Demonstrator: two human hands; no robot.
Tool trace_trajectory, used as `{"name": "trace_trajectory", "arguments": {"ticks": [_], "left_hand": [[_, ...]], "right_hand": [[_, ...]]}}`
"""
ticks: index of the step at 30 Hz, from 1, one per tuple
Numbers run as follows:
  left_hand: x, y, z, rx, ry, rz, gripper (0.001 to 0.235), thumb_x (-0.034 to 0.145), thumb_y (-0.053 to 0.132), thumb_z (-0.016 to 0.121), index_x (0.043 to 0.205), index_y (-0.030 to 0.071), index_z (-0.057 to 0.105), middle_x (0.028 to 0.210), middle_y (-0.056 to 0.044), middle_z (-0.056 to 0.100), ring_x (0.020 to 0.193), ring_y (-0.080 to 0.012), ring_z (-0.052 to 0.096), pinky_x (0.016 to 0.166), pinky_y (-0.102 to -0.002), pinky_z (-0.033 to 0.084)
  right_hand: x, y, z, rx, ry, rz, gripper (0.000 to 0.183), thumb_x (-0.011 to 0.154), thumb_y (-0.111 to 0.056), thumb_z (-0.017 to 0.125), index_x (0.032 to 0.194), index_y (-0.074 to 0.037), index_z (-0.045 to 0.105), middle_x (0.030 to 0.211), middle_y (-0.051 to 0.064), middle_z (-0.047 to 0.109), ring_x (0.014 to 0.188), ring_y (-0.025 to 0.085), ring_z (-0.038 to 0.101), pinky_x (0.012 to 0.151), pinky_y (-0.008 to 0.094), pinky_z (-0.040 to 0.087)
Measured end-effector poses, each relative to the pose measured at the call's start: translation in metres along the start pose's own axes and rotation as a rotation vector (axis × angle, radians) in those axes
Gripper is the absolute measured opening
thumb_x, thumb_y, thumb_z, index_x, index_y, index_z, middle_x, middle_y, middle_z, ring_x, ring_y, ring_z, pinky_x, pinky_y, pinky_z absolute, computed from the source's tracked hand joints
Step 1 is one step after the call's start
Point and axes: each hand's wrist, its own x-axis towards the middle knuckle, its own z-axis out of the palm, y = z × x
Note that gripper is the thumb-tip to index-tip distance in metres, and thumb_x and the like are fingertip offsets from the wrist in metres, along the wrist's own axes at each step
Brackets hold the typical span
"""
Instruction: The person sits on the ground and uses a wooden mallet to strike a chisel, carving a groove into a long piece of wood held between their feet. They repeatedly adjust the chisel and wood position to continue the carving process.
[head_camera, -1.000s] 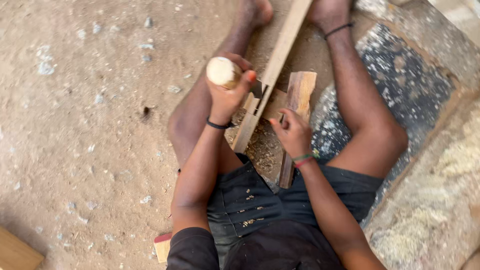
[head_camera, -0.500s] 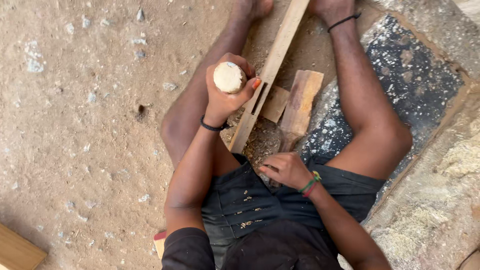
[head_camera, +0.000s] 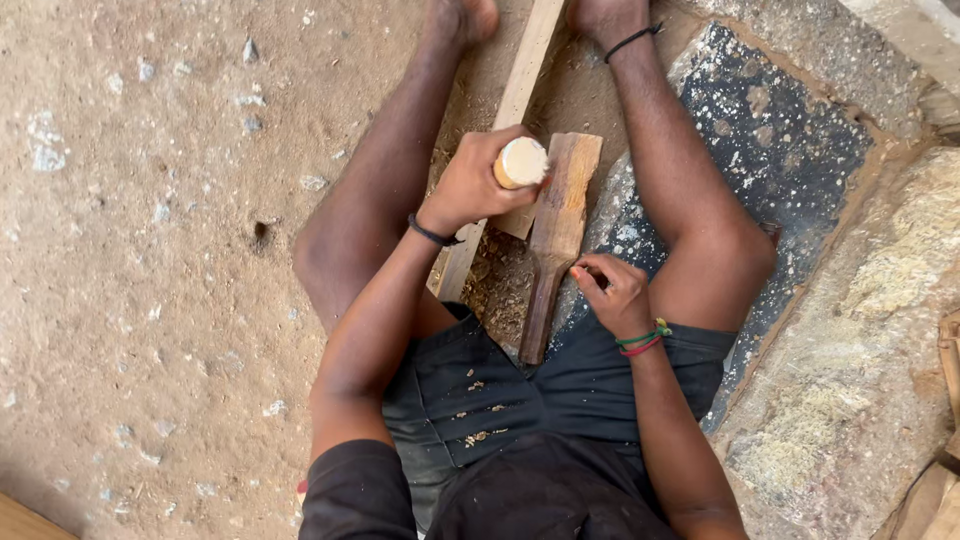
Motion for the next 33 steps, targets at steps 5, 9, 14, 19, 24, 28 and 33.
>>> {"name": "trace_trajectory", "arguments": {"ticks": [5,9,14,19,24,28,33], "left_hand": [[0.004,-0.002,0.01,0.109,-0.135,0.151,0.039,0.08,0.027,0.09,0.103,0.007,0.065,0.092,-0.011,0.075,0.086,-0.0269,0.076,0.077,-0.038,0.061],[0.003,0.008,-0.013,0.26,-0.031,0.127,0.041,0.08,0.027,0.092,0.105,0.007,0.066,0.092,-0.014,0.074,0.087,-0.0318,0.074,0.076,-0.04,0.058],[0.013,0.028,-0.011,0.025,0.063,0.15,0.041,0.073,0.023,0.09,0.103,0.007,0.067,0.094,-0.015,0.073,0.088,-0.0319,0.075,0.078,-0.038,0.059],[0.009,0.029,0.003,-0.049,-0.055,0.131,0.043,0.071,0.025,0.085,0.104,0.005,0.067,0.09,-0.016,0.073,0.085,-0.034,0.074,0.076,-0.041,0.058],[-0.005,0.015,0.008,0.042,0.039,0.028,0.038,0.078,0.029,0.086,0.099,0.004,0.066,0.087,-0.017,0.072,0.084,-0.0343,0.074,0.075,-0.04,0.058],[0.005,0.0,0.01,-0.107,-0.001,0.096,0.036,0.081,0.029,0.084,0.101,0.005,0.068,0.089,-0.01,0.077,0.079,-0.0222,0.077,0.077,-0.035,0.063],[0.0,-0.001,-0.007,-0.08,0.088,0.07,0.033,0.083,0.025,0.085,0.1,0.003,0.067,0.085,-0.01,0.076,0.076,-0.0168,0.076,0.072,-0.032,0.061]], "right_hand": [[0.013,-0.005,-0.026,-0.126,0.045,-0.037,0.021,0.099,-0.021,0.072,0.095,0.0,0.073,0.087,0.012,0.074,0.072,0.02,0.071,0.064,0.033,0.055],[0.048,-0.008,-0.056,-0.22,0.237,-0.232,0.02,0.105,-0.02,0.075,0.104,-0.001,0.073,0.093,0.013,0.073,0.084,0.023,0.073,0.076,0.034,0.058],[0.069,-0.035,-0.12,-0.359,0.299,-0.263,0.023,0.114,-0.023,0.072,0.105,-0.001,0.074,0.091,0.009,0.073,0.083,0.018,0.071,0.076,0.029,0.054],[0.058,-0.051,-0.126,-0.121,0.368,-0.182,0.026,0.11,-0.023,0.074,0.108,0.003,0.072,0.082,0.008,0.069,0.071,0.014,0.068,0.065,0.025,0.051],[0.03,-0.029,-0.103,-0.118,0.287,-0.053,0.023,0.111,-0.019,0.072,0.105,0.004,0.073,0.082,0.007,0.069,0.073,0.013,0.067,0.068,0.025,0.051],[0.017,-0.02,-0.109,-0.143,0.272,-0.029,0.022,0.11,-0.017,0.073,0.107,0.005,0.072,0.081,0.008,0.068,0.072,0.012,0.066,0.066,0.025,0.051],[0.017,-0.018,-0.129,-0.048,0.303,-0.014,0.02,0.111,-0.014,0.075,0.106,0.005,0.071,0.083,0.008,0.068,0.072,0.01,0.066,0.065,0.022,0.051]]}}
